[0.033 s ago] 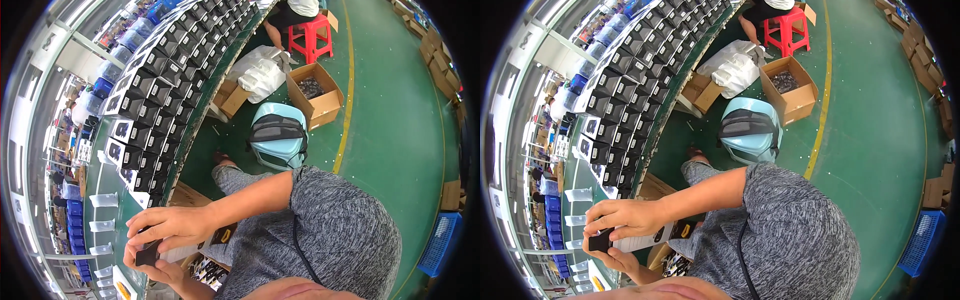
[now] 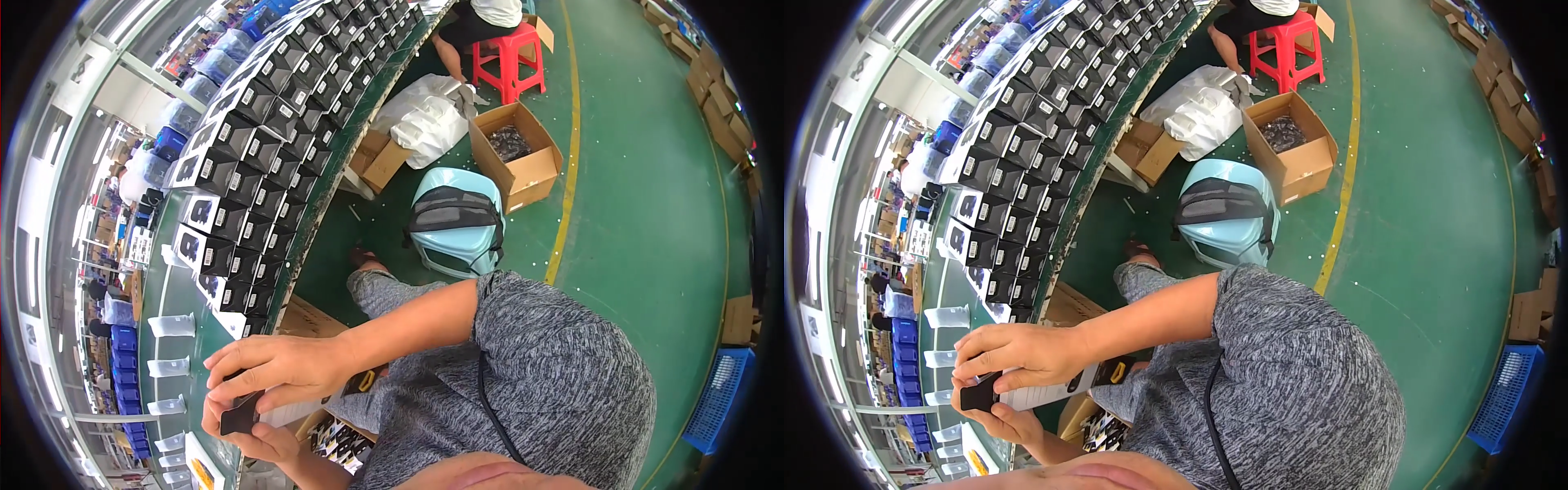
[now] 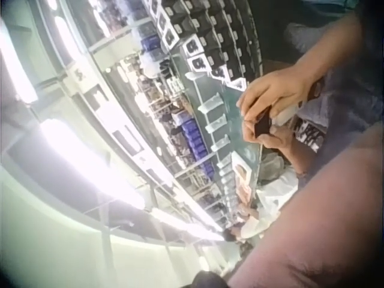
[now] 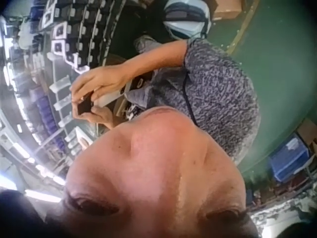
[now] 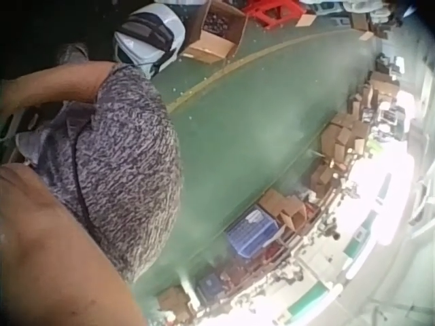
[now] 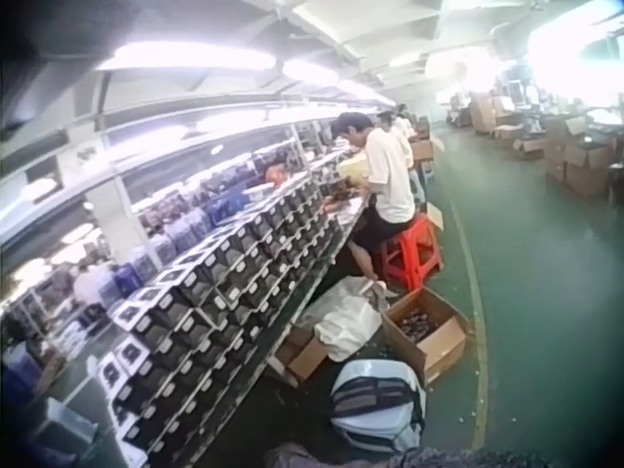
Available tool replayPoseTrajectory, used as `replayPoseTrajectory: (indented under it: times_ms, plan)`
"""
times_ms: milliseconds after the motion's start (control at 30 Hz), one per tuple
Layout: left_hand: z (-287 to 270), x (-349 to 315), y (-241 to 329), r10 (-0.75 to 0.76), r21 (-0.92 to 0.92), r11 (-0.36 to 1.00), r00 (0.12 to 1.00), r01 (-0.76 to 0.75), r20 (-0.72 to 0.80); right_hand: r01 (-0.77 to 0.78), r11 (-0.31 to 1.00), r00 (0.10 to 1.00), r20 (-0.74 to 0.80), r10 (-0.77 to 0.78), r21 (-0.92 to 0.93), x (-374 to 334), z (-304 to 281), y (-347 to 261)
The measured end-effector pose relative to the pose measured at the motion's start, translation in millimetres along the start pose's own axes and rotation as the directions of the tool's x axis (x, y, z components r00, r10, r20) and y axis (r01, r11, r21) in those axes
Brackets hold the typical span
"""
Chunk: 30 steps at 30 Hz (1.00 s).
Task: The person assembles flat cardboard boxes by hand, then packs retail packaging and product boxes into them.
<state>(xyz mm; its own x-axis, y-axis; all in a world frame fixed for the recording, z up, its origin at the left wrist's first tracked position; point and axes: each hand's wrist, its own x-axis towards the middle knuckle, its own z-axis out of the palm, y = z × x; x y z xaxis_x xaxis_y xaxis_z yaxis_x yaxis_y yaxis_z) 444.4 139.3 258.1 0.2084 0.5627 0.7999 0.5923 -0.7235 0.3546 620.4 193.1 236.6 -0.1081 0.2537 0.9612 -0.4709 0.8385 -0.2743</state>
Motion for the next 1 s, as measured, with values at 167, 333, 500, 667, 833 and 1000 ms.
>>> replayPoseTrajectory:
  times_ms: [167,333,500,667,833,1000]
  plan:
    - [7,-4,0,0.108,-0.129,0.985,0.992,-0.115,-0.06,0.011,0.999,0.998,-0.069,-0.009,0.037,7,1,-10]
    - [18,-6,23,0.061,-0.1,0.991,0.957,-0.092,-0.283,-0.035,0.999,0.997,-0.062,0.036,0.015,6,6,-9]
    - [22,5,-2,0.287,0.098,0.957,0.944,-0.274,-0.164,-0.118,0.989,0.991,-0.073,0.112,-0.087,-4,-9,13]
    - [16,-9,-54,-0.023,-0.559,0.825,0.985,-0.077,-0.17,-0.125,0.988,0.99,0.077,0.118,0.087,-16,-5,56]
    - [9,-51,-87,-0.382,-0.734,0.417,0.836,0.537,0.395,-0.341,0.912,0.94,0.111,0.324,0.229,-39,18,97]
    - [1,-51,-105,-0.17,0.003,0.985,0.985,0.17,0.022,-0.807,0.408,0.486,0.09,0.869,0.427,-56,40,99]
